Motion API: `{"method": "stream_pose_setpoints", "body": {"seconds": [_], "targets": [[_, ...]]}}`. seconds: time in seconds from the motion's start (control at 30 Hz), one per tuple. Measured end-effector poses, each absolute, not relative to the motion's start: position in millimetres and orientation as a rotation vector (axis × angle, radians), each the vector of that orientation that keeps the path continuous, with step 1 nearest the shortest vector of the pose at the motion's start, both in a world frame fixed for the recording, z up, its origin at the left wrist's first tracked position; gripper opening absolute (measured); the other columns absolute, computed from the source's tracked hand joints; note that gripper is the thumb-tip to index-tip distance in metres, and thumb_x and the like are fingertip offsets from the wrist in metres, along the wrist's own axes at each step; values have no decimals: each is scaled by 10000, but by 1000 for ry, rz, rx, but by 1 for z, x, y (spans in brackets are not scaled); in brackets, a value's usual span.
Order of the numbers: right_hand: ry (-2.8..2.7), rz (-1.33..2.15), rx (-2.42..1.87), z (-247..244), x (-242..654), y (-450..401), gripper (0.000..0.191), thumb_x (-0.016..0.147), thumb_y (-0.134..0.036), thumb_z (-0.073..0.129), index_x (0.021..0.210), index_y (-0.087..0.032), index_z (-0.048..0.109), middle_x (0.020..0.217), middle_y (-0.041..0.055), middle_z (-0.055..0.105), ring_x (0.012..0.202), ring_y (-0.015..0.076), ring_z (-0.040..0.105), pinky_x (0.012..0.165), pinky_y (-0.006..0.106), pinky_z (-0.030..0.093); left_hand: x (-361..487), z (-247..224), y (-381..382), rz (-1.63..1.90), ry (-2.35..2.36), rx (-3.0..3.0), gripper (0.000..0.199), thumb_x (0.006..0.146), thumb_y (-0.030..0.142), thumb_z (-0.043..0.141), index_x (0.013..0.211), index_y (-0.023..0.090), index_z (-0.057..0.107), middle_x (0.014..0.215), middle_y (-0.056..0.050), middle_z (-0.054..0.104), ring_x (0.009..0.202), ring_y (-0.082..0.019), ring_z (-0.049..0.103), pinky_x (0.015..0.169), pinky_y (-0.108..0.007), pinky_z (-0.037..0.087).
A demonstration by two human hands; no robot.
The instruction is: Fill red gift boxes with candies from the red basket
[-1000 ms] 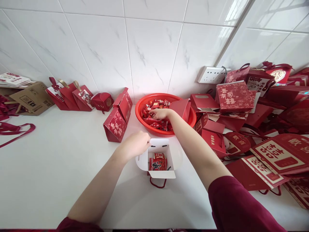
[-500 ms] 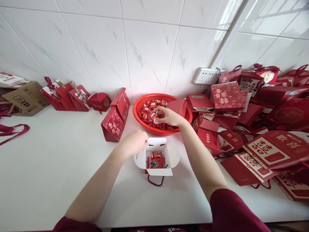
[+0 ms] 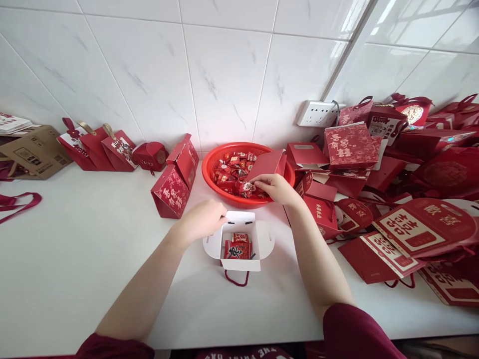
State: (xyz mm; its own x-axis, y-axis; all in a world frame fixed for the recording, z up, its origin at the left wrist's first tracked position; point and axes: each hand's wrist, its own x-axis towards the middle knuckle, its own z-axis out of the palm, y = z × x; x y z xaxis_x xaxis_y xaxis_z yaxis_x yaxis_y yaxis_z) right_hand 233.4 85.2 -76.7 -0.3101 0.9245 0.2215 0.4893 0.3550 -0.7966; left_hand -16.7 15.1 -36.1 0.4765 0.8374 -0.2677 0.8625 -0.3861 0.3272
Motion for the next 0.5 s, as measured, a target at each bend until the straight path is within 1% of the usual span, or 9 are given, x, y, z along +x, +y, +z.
{"method": "stream_pose_setpoints", "body": {"seconds": [0.1, 0.17, 0.37, 0.5], "targets": [[-1876, 792, -1181, -69, 240, 80, 253, 917, -346, 534, 991, -208, 734, 979, 40, 742, 901, 205, 658, 854, 342, 496, -19, -32, 15, -41, 1351, 2301, 404, 936, 333, 409, 570, 172, 356, 506, -3, 542, 426, -118, 537, 455, -273, 257], [-1842, 783, -1138, -60, 244, 73, 247, 925, -347, 535, 993, -205, 724, 981, 41, 736, 912, 205, 654, 861, 338, 493, -20, -28, 14, -8, 1326, 2327, 422, 943, 357, 411, 565, 171, 377, 505, -1, 545, 430, -114, 508, 468, -273, 268], [-1794, 689, -1096, -34, 255, 52, 234, 937, -344, 551, 996, -191, 719, 936, 42, 722, 887, 202, 644, 840, 324, 480, -23, -17, 10, 143, 1311, 2491, 455, 960, 355, 419, 550, 161, 382, 583, -14, 557, 502, -110, 472, 504, -284, 235], [-1768, 667, -1063, -26, 257, 42, 223, 939, -350, 561, 986, -197, 716, 915, 41, 713, 870, 202, 643, 821, 321, 485, -24, -14, 6, 225, 1306, 2485, 449, 968, 360, 410, 564, 162, 408, 590, -10, 563, 523, -111, 482, 512, -278, 250]]}}
